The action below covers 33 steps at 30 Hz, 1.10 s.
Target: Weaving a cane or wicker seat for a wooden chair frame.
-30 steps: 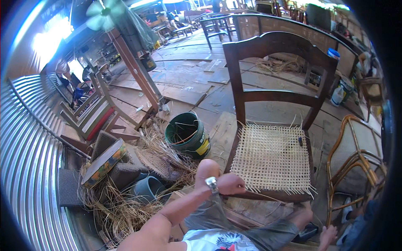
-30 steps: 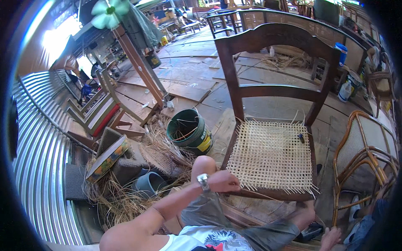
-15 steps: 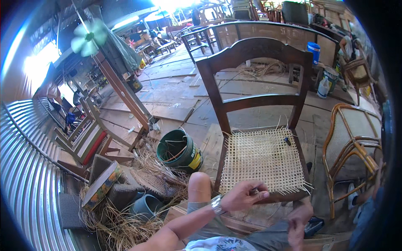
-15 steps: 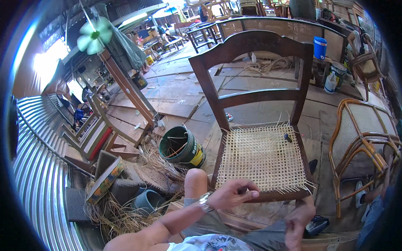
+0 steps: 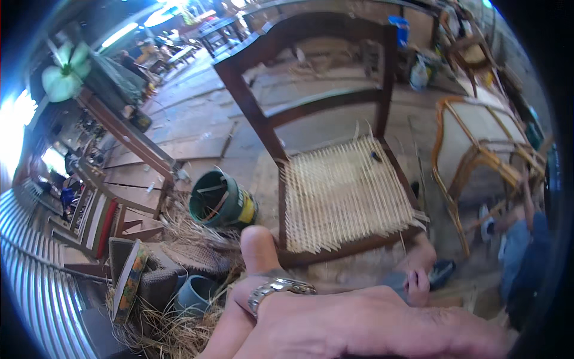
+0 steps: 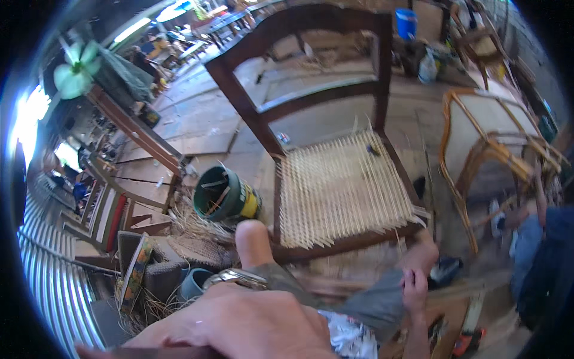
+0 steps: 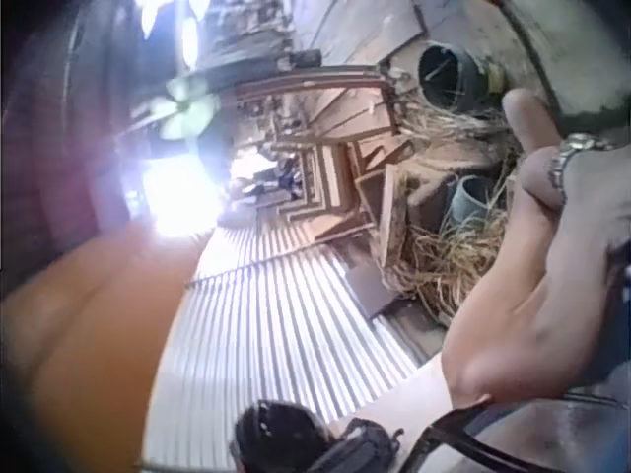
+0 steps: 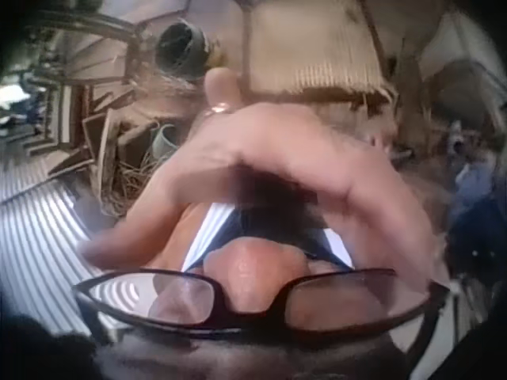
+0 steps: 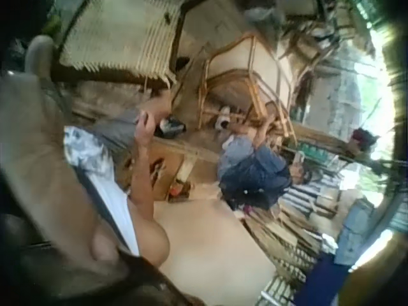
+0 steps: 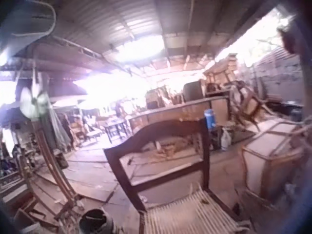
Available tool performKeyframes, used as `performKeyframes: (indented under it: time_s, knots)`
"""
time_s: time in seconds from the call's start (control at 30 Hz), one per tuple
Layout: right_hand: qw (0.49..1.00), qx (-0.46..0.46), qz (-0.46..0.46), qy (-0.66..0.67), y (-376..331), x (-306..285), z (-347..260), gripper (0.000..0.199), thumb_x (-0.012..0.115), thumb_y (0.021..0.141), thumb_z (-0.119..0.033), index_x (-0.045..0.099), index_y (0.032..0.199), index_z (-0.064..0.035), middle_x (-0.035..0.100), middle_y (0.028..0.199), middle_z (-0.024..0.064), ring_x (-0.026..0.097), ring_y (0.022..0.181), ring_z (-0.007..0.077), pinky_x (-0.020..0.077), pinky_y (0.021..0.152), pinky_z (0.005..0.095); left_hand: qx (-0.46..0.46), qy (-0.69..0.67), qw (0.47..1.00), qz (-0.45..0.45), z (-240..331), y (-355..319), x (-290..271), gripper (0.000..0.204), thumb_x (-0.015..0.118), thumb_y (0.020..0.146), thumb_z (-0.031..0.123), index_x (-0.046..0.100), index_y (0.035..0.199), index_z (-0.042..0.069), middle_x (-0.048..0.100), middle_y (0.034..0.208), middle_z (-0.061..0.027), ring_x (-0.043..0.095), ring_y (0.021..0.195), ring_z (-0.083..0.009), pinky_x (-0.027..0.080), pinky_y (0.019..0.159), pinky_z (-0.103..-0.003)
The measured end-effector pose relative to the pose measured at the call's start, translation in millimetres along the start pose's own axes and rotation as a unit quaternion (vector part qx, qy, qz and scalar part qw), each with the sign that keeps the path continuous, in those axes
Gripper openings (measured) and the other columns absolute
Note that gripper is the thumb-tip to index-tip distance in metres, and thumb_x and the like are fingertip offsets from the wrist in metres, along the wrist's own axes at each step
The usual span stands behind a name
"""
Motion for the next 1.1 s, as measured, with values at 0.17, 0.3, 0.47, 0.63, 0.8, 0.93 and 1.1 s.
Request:
performKeyframes:
  time_s: [0.17, 0.3, 0.47, 0.63, 0.8, 0.93, 1.1]
  knots:
    - [0.998, -0.040, 0.001, -0.041, 11.9, 6.7, -10.7, 0.018, 0.056, 0.103, -0.017, 0.061, 0.095, -0.0014, 0.058, 0.078, 0.0026, 0.050, 0.069, 0.0076, 0.0435, 0.063, 0.0260, -0.040, 0.041, 0.998, 0.041, -15.0, -3.8, -25.7, 0.075, 0.054, 0.095, 0.060, 0.052, 0.134, -0.004, 0.069, 0.116, -0.0176, 0.056, 0.074, -0.0097, 0.044, 0.061, -0.019]
    - [0.994, -0.074, 0.048, -0.060, 17.6, -18.7, -20.2, 0.018, 0.059, 0.101, -0.017, 0.064, 0.102, 0.0000, 0.060, 0.084, 0.0001, 0.052, 0.078, 0.0075, 0.0454, 0.071, 0.0257, -0.080, 0.045, 0.996, 0.006, -37.4, -54.6, -18.0, 0.071, 0.052, 0.099, 0.055, 0.053, 0.130, -0.009, 0.070, 0.112, -0.0170, 0.053, 0.064, -0.0079, 0.044, 0.059, -0.021]
    - [0.993, 0.007, 0.118, 0.023, 30.1, -98.4, -10.5, 0.014, 0.059, 0.102, -0.018, 0.066, 0.105, -0.0065, 0.058, 0.084, -0.0034, 0.053, 0.073, 0.0058, 0.0446, 0.067, 0.0219, -0.301, -0.073, 0.902, 0.301, -181.6, -77.3, -99.4, 0.043, 0.057, 0.103, 0.035, 0.055, 0.126, -0.001, 0.065, 0.115, -0.0103, 0.059, 0.083, -0.0075, 0.047, 0.068, -0.018]
    - [0.942, -0.033, 0.299, -0.147, 52.0, -229.5, -21.7, 0.022, 0.059, 0.102, -0.017, 0.065, 0.120, -0.0069, 0.062, 0.095, -0.0029, 0.055, 0.079, 0.0055, 0.0455, 0.072, 0.0213, -0.419, -0.063, 0.779, 0.463, -286.0, -225.0, -141.5, 0.035, 0.049, 0.107, 0.031, 0.059, 0.121, 0.000, 0.067, 0.103, -0.0033, 0.052, 0.074, -0.0036, 0.044, 0.064, -0.019]
    - [0.939, -0.137, 0.249, -0.191, 97.9, -132.2, -105.9, 0.023, 0.066, 0.096, -0.020, 0.070, 0.113, -0.0048, 0.071, 0.105, 0.0040, 0.064, 0.094, 0.0120, 0.0502, 0.083, 0.0275, -0.396, 0.193, 0.799, 0.409, -247.4, -193.9, -179.9, 0.031, 0.043, 0.109, 0.026, 0.063, 0.116, 0.003, 0.067, 0.086, -0.0003, 0.053, 0.065, -0.0033, 0.045, 0.057, -0.022]
    - [0.969, -0.204, -0.042, -0.130, 107.5, 36.1, -139.2, 0.017, 0.068, 0.094, -0.017, 0.071, 0.104, -0.0037, 0.069, 0.094, 0.0063, 0.064, 0.091, 0.0147, 0.0507, 0.081, 0.0287, -0.450, 0.431, 0.725, 0.293, -224.1, -127.7, -222.5, 0.029, 0.051, 0.104, 0.027, 0.066, 0.097, 0.002, 0.068, 0.069, -0.0107, 0.065, 0.060, -0.0163, 0.049, 0.056, -0.032]
    - [0.931, -0.260, -0.105, -0.235, 127.3, 98.0, -98.6, 0.011, 0.063, 0.089, -0.009, 0.064, 0.094, 0.0018, 0.064, 0.088, 0.0157, 0.063, 0.083, 0.0306, 0.0500, 0.076, 0.0387, -0.374, 0.560, 0.699, 0.239, -236.6, -83.3, -254.4, 0.032, 0.052, 0.101, 0.027, 0.064, 0.089, 0.001, 0.066, 0.075, -0.0227, 0.066, 0.070, -0.0390, 0.050, 0.063, -0.048]
Point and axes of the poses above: each hand's wrist, its own y-axis towards the middle knuckle, its own x-axis out of the palm, z = x × y, the point moved 9 cm from there along y, towards the middle knuckle
